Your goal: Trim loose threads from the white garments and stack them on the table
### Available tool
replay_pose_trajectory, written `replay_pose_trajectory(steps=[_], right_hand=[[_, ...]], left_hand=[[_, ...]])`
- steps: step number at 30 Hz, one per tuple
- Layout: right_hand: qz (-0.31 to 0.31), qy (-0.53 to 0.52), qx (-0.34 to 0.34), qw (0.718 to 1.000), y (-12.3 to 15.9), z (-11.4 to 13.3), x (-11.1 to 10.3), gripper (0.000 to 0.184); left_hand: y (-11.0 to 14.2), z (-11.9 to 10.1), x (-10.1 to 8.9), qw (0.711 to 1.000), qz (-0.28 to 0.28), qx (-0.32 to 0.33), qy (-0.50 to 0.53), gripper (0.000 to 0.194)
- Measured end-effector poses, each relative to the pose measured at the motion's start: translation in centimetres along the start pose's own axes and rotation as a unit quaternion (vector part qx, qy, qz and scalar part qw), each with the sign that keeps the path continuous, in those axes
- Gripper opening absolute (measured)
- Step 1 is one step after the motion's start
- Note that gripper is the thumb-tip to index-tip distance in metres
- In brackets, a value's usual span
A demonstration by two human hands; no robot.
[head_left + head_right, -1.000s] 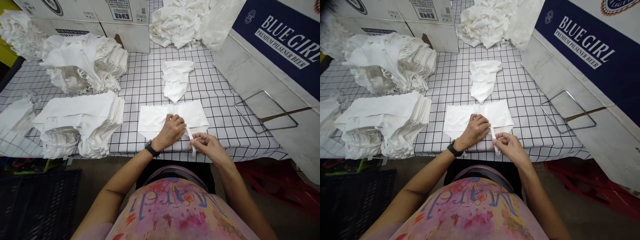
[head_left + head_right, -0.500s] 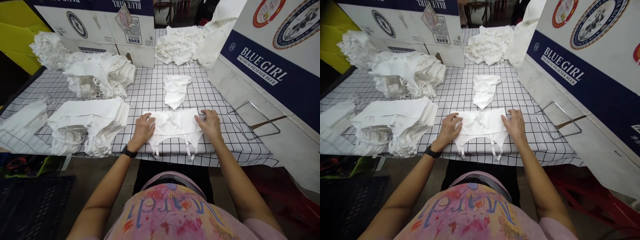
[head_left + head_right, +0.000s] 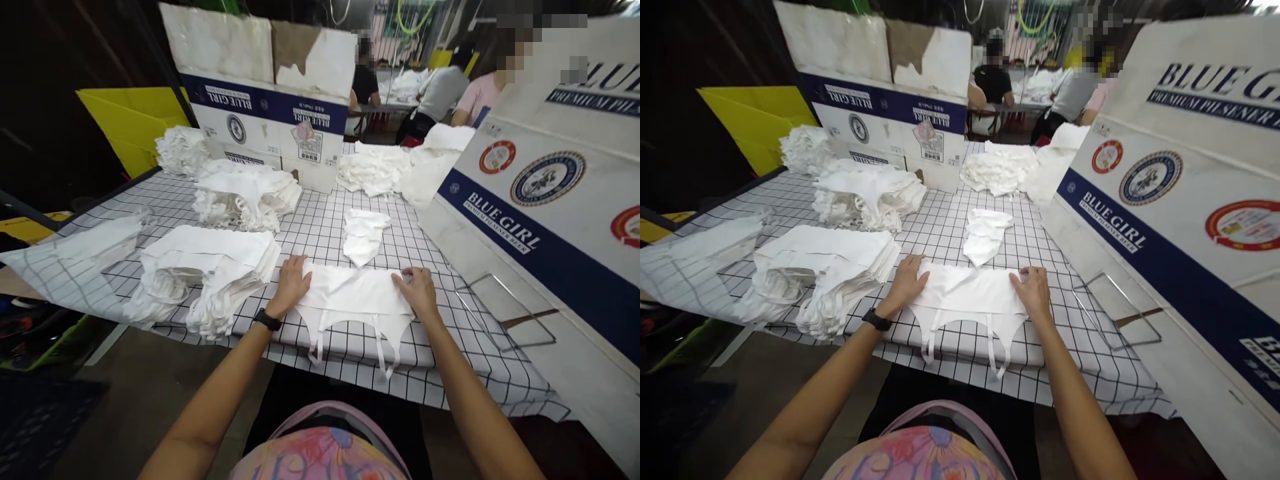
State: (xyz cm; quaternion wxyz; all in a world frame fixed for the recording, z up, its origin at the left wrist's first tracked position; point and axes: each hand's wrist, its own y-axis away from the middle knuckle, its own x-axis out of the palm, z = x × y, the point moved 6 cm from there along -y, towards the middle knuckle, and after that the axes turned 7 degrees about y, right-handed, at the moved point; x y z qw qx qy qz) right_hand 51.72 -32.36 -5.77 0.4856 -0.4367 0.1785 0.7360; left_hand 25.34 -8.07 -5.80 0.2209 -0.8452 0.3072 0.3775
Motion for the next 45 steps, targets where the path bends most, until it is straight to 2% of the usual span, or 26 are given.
replay_pose_trajectory(steps=[4,9,17,21,26,29,33,39,45], right_hand=[[0.018,-0.033,-0.008,0.999,-0.6,0.7,0.2,0.017],[0.015,-0.076,0.011,0.997,0.1,0.3,-0.8,0.025],[-0.002,-0.128,0.005,0.992,1.2,0.4,-3.0,0.028],[0.009,-0.213,-0.013,0.977,1.4,0.7,-4.4,0.026],[0.011,-0.258,0.004,0.966,1.1,1.1,-6.3,0.025],[0.007,-0.311,0.011,0.95,1.0,1.8,-7.5,0.027],[-0.024,-0.329,-0.015,0.944,0.6,3.4,-9.2,0.029],[-0.073,-0.344,-0.079,0.933,-1.4,6.4,-12.2,0.036],[-0.143,-0.312,-0.127,0.931,-3.3,10.1,-15.7,0.026]], left_hand=[[-1.9,0.2,-0.1,0.999,0.014,-0.039,0.019,0.044],[-2.5,0.4,-0.7,0.997,0.014,-0.056,0.055,0.009],[-1.4,0.6,-2.5,0.983,-0.035,-0.075,0.163,0.015],[-0.8,0.1,-3.9,0.975,-0.049,-0.075,0.201,0.022],[-0.6,-1.7,-6.0,0.969,-0.05,-0.051,0.236,0.028],[-0.8,-3.1,-7.5,0.963,-0.055,-0.021,0.262,0.027],[-1.4,-4.9,-9.6,0.963,-0.061,0.011,0.261,0.022],[-3.2,-7.6,-13.1,0.973,-0.08,0.073,0.205,0.016],[-5.5,-10.4,-16.7,0.972,-0.128,0.121,0.158,0.015]])
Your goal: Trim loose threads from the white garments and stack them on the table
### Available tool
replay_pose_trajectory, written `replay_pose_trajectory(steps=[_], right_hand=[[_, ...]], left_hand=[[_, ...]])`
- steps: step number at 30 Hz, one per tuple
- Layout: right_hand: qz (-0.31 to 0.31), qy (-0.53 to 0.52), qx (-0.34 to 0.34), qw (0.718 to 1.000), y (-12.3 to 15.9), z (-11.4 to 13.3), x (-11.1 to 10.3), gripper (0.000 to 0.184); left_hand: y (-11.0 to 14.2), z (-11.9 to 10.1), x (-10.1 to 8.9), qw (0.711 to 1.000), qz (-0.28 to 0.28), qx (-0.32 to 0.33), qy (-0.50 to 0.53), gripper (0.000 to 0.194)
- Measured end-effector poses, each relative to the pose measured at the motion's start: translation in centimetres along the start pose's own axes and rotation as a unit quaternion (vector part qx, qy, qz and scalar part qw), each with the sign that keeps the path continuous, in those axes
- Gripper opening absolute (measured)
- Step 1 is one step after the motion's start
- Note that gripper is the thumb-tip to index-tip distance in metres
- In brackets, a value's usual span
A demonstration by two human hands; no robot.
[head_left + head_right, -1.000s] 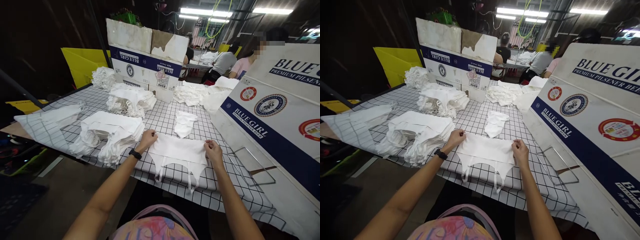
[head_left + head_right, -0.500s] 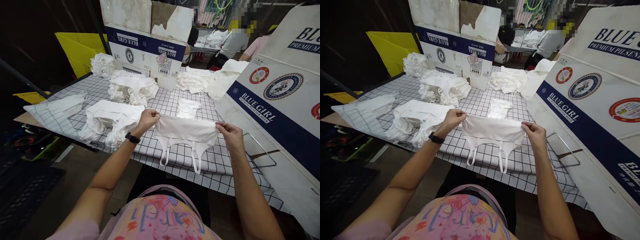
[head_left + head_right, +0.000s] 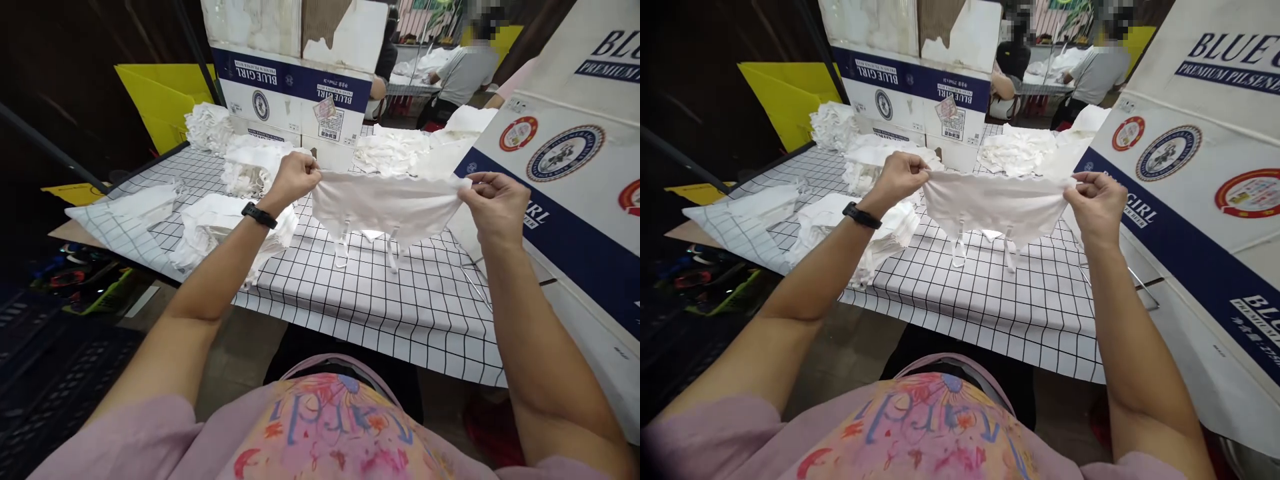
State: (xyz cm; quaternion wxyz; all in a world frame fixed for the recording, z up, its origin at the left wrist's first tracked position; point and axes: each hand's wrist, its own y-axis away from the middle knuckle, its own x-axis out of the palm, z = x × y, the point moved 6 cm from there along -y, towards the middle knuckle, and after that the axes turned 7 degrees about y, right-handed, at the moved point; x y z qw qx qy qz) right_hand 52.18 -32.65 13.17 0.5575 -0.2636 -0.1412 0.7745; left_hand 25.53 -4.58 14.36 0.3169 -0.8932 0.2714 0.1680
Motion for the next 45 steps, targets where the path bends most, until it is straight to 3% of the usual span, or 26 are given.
replay_pose_trajectory(steps=[5,10,13,19,26,35,39,42,45], right_hand=[[-0.025,0.007,0.006,1.0,-1.8,2.6,0.0,0.022],[-0.032,-0.015,-0.027,0.999,-2.5,3.7,0.1,0.018],[-0.029,-0.034,-0.007,0.999,-2.6,3.9,0.1,0.017],[0.011,-0.084,0.076,0.994,-2.3,3.5,0.0,0.013],[0.059,-0.124,0.156,0.978,-1.7,2.3,0.4,0.014],[0.11,-0.163,0.227,0.954,0.6,1.3,0.1,0.026],[0.176,-0.188,0.263,0.93,3.0,1.1,0.2,0.029],[0.221,-0.19,0.293,0.911,6.2,-1.0,1.3,0.028],[0.217,-0.156,0.299,0.916,9.5,-3.9,2.6,0.027]], left_hand=[[-2.2,-2.0,-1.4,0.998,-0.016,0.024,0.05,0.017],[-3.3,-2.3,-2.2,0.998,-0.031,0.043,0.024,0.019],[-3.3,-2.2,-2.5,0.998,-0.051,0.041,0.021,0.014],[-2.5,-1.2,-2.8,0.979,-0.028,-0.045,0.195,0.005],[-1.7,0.2,-3.0,0.948,-0.005,-0.143,0.286,0.017],[1.3,0.3,-3.9,0.933,0.002,-0.168,0.318,0.03],[3.6,1.2,-3.8,0.929,0.036,-0.166,0.328,0.026],[6.1,3.7,-2.3,0.955,0.043,-0.159,0.247,0.017],[9.0,6.6,0.0,0.984,0.052,-0.14,0.098,0.011]])
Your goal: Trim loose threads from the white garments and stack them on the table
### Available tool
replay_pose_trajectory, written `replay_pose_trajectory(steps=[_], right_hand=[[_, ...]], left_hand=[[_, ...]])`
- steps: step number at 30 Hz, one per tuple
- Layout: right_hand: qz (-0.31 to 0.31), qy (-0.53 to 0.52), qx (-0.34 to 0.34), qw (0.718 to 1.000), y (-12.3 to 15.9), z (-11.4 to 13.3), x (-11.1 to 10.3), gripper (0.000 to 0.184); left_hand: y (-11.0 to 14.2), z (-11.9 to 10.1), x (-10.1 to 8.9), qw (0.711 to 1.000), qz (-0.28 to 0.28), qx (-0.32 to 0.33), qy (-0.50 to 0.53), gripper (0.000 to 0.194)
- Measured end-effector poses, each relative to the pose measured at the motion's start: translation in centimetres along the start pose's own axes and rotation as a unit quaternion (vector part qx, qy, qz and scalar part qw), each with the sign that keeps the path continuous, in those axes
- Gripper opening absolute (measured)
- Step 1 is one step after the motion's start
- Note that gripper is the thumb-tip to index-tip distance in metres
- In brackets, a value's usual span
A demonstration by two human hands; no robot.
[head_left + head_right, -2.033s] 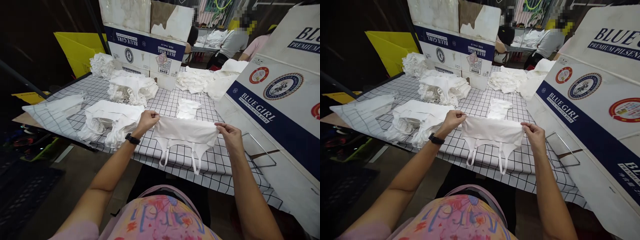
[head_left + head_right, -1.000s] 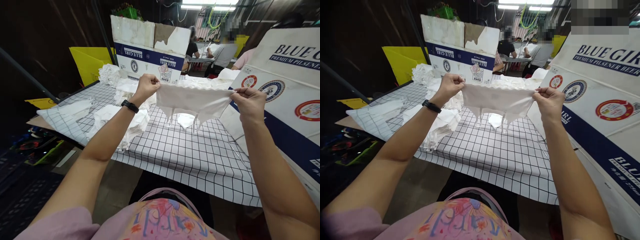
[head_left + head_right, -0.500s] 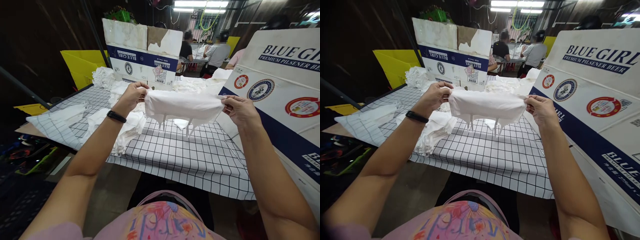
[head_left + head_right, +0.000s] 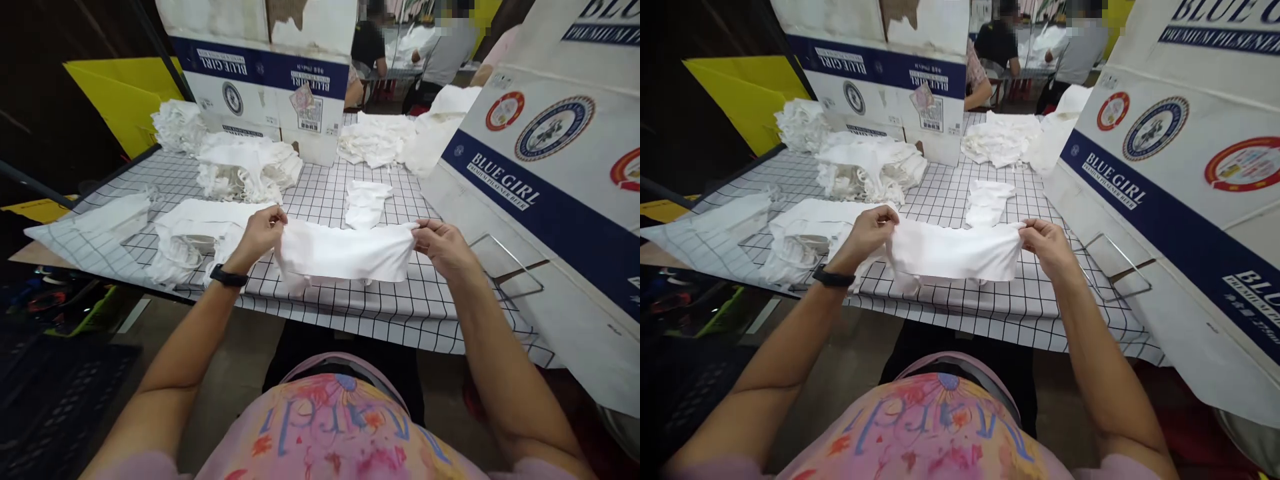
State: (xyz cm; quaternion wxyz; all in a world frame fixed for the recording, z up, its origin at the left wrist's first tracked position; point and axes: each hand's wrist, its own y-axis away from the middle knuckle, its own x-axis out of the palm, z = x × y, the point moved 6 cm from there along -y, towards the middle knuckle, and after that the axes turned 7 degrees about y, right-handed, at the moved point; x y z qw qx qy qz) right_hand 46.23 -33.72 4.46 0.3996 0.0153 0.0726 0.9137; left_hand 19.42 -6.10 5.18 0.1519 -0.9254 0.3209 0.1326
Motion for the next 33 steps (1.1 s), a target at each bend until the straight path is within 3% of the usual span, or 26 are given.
replay_pose_trajectory(steps=[2,5,10,14,17,20,24,28,30,33], right_hand=[[-0.004,-0.003,0.0,1.0,0.3,-2.1,0.5,0.027],[0.014,-0.042,0.009,0.999,1.0,-3.1,0.8,0.027],[0.034,-0.095,0.044,0.994,2.0,-2.6,0.4,0.024],[0.056,-0.125,0.07,0.988,2.6,-3.9,1.7,0.021],[0.086,-0.147,0.09,0.981,3.0,-6.0,4.4,0.019],[0.099,-0.186,0.099,0.973,3.1,-8.0,7.3,0.019],[0.109,-0.25,0.127,0.954,3.1,-9.3,9.7,0.019],[0.113,-0.292,0.154,0.937,3.2,-9.1,10.5,0.015],[0.097,-0.334,0.18,0.92,3.3,-9.0,10.6,0.017],[0.045,-0.384,0.223,0.895,3.4,-9.0,10.3,0.023]], left_hand=[[1.0,2.2,1.2,0.999,0.01,-0.012,-0.035,0.013],[2.1,3.5,1.8,0.999,0.011,-0.045,0.012,0.012],[4.2,2.5,0.2,0.975,0.0,-0.122,0.187,0.013],[6.3,3.3,-1.4,0.967,-0.01,-0.16,0.196,0.014],[7.6,4.2,-1.8,0.992,-0.051,-0.111,0.025,0.005],[8.6,3.1,0.8,0.991,-0.031,-0.029,-0.13,0.015],[9.2,-0.5,7.0,0.989,0.106,0.095,-0.048,0.041],[8.9,-3.0,10.6,0.973,0.117,0.198,0.02,0.073],[8.4,-3.1,10.9,0.973,0.079,0.212,0.044,0.061],[7.6,-2.3,9.8,0.981,-0.013,0.171,0.086,0.025]])
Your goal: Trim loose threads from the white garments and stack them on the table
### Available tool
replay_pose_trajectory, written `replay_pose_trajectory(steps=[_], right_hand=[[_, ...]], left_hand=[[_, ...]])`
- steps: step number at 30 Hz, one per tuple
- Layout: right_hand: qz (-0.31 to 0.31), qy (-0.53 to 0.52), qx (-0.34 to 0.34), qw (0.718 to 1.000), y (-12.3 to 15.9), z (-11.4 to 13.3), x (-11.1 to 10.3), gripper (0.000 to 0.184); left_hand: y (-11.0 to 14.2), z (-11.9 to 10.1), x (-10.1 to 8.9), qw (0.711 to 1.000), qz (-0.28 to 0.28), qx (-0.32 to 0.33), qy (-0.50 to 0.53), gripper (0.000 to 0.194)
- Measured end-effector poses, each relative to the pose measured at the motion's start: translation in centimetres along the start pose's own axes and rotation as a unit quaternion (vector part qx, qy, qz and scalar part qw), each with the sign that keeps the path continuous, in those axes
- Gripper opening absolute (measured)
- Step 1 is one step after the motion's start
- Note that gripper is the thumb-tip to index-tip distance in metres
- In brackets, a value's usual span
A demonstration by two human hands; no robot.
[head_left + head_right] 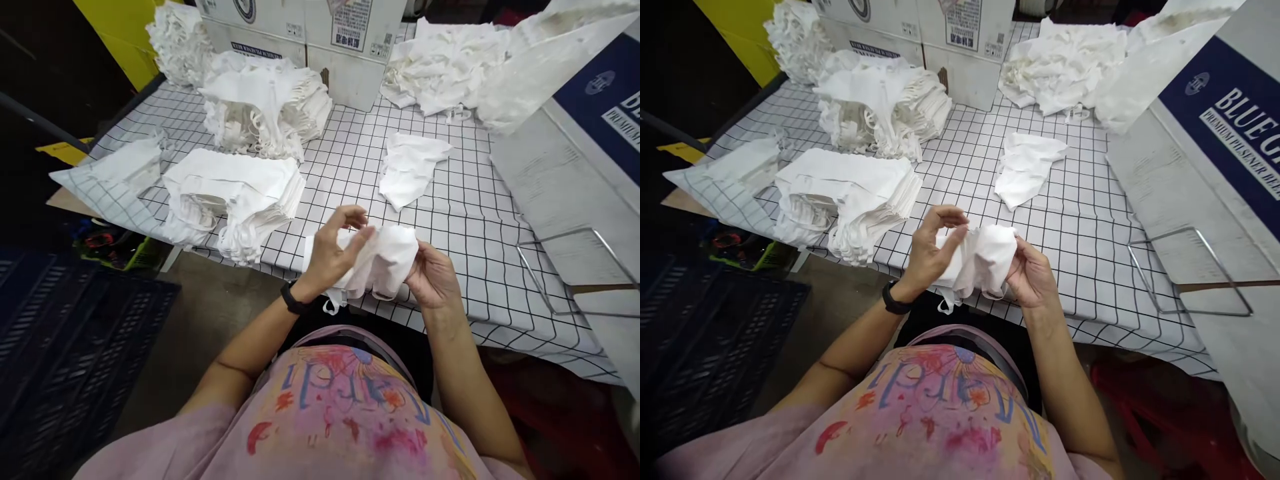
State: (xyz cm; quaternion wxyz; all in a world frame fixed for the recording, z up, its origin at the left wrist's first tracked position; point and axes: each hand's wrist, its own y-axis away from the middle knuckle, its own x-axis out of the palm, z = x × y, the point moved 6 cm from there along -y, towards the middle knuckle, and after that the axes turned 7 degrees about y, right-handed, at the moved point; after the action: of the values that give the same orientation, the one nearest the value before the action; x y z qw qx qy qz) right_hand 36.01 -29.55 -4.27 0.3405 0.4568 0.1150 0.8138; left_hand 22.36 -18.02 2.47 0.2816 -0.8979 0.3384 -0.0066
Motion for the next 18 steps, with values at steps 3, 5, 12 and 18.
replay_pose_trajectory(steps=[3,5,12,18], right_hand=[[-0.04,-0.028,0.02,0.999,0.1,0.0,-0.3,0.024],[-0.048,-0.036,0.026,0.998,0.1,-0.1,-0.3,0.025],[-0.031,0.01,0.003,0.999,0.5,0.5,-0.3,0.013],[0.003,0.133,-0.073,0.988,1.9,3.5,-0.1,0.017]], left_hand=[[-0.2,0.2,-1.0,0.999,-0.032,-0.002,-0.017,0.013],[-0.1,0.1,-1.1,0.999,-0.022,0.012,-0.032,0.017],[0.7,1.5,0.2,0.995,0.102,-0.012,0.012,0.026],[1.0,3.2,0.3,0.97,0.236,-0.062,0.02,0.046]])
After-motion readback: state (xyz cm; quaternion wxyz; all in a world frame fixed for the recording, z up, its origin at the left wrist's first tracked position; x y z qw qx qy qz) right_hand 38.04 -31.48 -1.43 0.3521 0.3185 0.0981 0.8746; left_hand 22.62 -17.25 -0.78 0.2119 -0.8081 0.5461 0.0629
